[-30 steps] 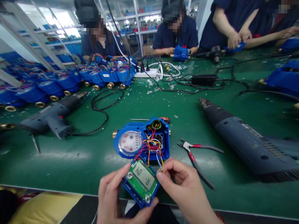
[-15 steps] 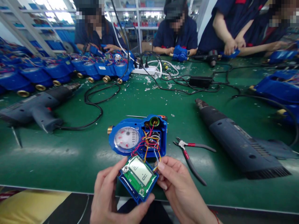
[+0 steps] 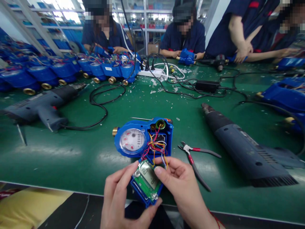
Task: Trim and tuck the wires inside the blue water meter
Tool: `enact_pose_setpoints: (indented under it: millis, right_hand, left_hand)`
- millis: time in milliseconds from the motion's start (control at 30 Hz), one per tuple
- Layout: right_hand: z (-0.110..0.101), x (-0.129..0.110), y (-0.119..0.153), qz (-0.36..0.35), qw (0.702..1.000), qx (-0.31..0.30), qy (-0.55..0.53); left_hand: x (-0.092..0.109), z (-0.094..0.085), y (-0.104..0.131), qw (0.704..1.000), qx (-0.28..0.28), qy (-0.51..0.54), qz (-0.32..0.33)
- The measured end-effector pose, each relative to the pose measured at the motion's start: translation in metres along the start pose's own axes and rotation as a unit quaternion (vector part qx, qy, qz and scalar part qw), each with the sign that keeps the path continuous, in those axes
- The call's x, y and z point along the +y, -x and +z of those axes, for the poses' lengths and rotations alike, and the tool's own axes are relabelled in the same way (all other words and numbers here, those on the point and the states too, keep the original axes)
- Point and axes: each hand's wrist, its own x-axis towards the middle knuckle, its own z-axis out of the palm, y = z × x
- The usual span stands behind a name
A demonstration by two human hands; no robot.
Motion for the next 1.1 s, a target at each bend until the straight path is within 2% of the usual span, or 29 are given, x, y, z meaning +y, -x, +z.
enact_pose_setpoints:
  millis: [233,333,500,733,833,967,1100]
  right_hand:
    - [0.007,-0.01,-0.006,-0.036,0.994,0.02,0.102]
    - [0.005,-0.012,-0.006,-0.048,0.991,0.019,0.12]
    - [0.0,-0.013,-0.007,-0.04,0.994,-0.004,0.105]
    - [-0.005,-0.021,-0.007,-0.01,0.992,-0.043,0.118]
    - [-0.008,-0.022,-0.007,-0.011,0.988,-0.036,0.148]
    - [-0.009,-0.026,-0.007,-0.026,0.977,-0.018,0.211]
    - [-0.009,-0.029,-0.009,-0.042,0.972,-0.023,0.23]
  left_hand:
    - [-0.002,0.003,0.007,0.999,0.0,0.043,-0.004]
    - [-0.008,0.004,0.018,0.988,-0.021,0.139,-0.056]
    - [-0.009,-0.002,0.014,0.921,-0.063,0.32,-0.214]
    - [0.004,-0.008,-0.009,0.829,-0.117,0.394,-0.38]
    - [0.006,-0.006,-0.014,0.78,-0.126,0.457,-0.409]
    - [0.007,-0.004,-0.021,0.722,-0.156,0.532,-0.414]
    - [0.007,-0.001,-0.026,0.68,-0.149,0.582,-0.42]
